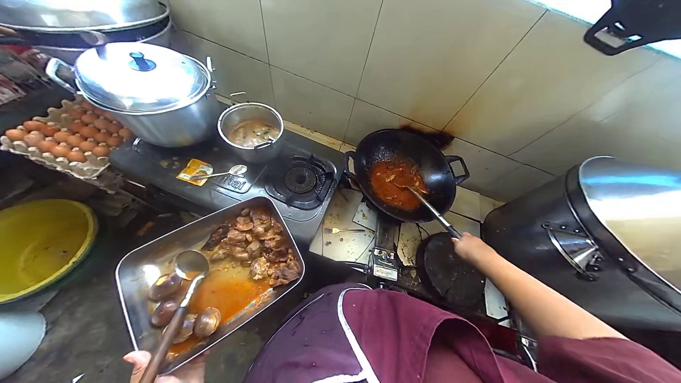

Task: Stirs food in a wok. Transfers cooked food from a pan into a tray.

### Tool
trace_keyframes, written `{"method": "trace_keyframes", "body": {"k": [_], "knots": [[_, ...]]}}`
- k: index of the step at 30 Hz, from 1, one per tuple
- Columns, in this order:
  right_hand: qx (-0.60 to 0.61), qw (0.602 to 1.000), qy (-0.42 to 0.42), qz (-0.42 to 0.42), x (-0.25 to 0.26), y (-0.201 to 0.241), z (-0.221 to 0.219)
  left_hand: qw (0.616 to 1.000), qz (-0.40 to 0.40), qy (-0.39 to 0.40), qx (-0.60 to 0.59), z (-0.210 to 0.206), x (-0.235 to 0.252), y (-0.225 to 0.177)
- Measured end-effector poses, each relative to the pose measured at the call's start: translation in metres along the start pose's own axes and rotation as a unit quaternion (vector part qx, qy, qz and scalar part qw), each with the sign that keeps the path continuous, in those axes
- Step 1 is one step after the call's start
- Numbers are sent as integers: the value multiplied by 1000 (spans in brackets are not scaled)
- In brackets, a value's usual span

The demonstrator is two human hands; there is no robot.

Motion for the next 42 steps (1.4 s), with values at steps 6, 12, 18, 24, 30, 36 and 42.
{"method": "trace_keyframes", "body": {"k": [6,12,18,24,30,36,42], "knots": [[48,994,77,54,-7,22,1,999,-3,34,-1,-4,14,-3],[-35,999,34,16,-22,-52,21,997,-4,73,6,1,42,11],[46,999,-21,8,-12,18,10,992,14,122,-1,-3,64,22],[77,989,119,50,-36,5,14,987,23,159,-2,-18,79,29],[9,999,47,0,-34,-11,35,985,40,167,-16,-31,81,37],[57,994,78,44,-34,48,23,983,43,179,4,-45,75,30],[-27,996,81,23,-49,-12,41,987,42,153,-9,-28,80,43]]}}
Point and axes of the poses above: each hand's wrist, its own x-axis towards the middle knuckle, its own z-axis out of the back of the hand, y = z × x, the point moved 3 cm from there along x, towards the middle knuckle, and after that the axes turned 1 degree about -z, right-handed, at the moved point
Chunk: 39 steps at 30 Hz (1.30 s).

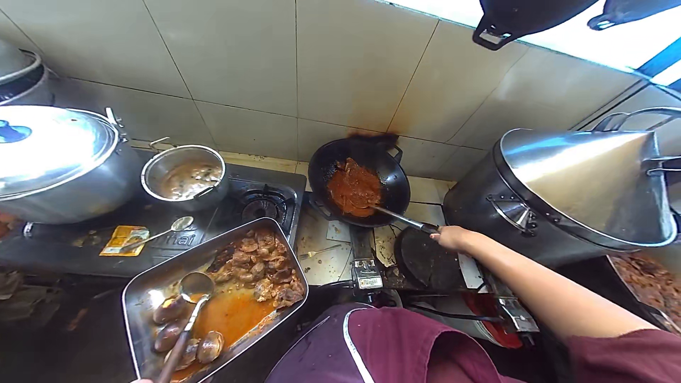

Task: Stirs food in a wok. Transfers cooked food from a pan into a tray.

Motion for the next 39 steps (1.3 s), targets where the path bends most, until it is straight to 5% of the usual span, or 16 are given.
{"method": "trace_keyframes", "body": {"k": [6,10,16,30,39], "knots": [[67,994,-90,12,8,20,-3,999,34,-35,20,-45,-20,-11],[109,984,-113,78,-10,-24,15,998,26,-34,45,-48,-25,-9],[119,989,-90,16,-47,-95,9,998,34,-56,21,-59,-40,10],[19,999,-32,-28,-113,-139,78,998,49,-26,-10,-76,-61,43],[47,992,-119,-6,-124,-186,75,997,62,-41,23,-67,-57,43]]}}
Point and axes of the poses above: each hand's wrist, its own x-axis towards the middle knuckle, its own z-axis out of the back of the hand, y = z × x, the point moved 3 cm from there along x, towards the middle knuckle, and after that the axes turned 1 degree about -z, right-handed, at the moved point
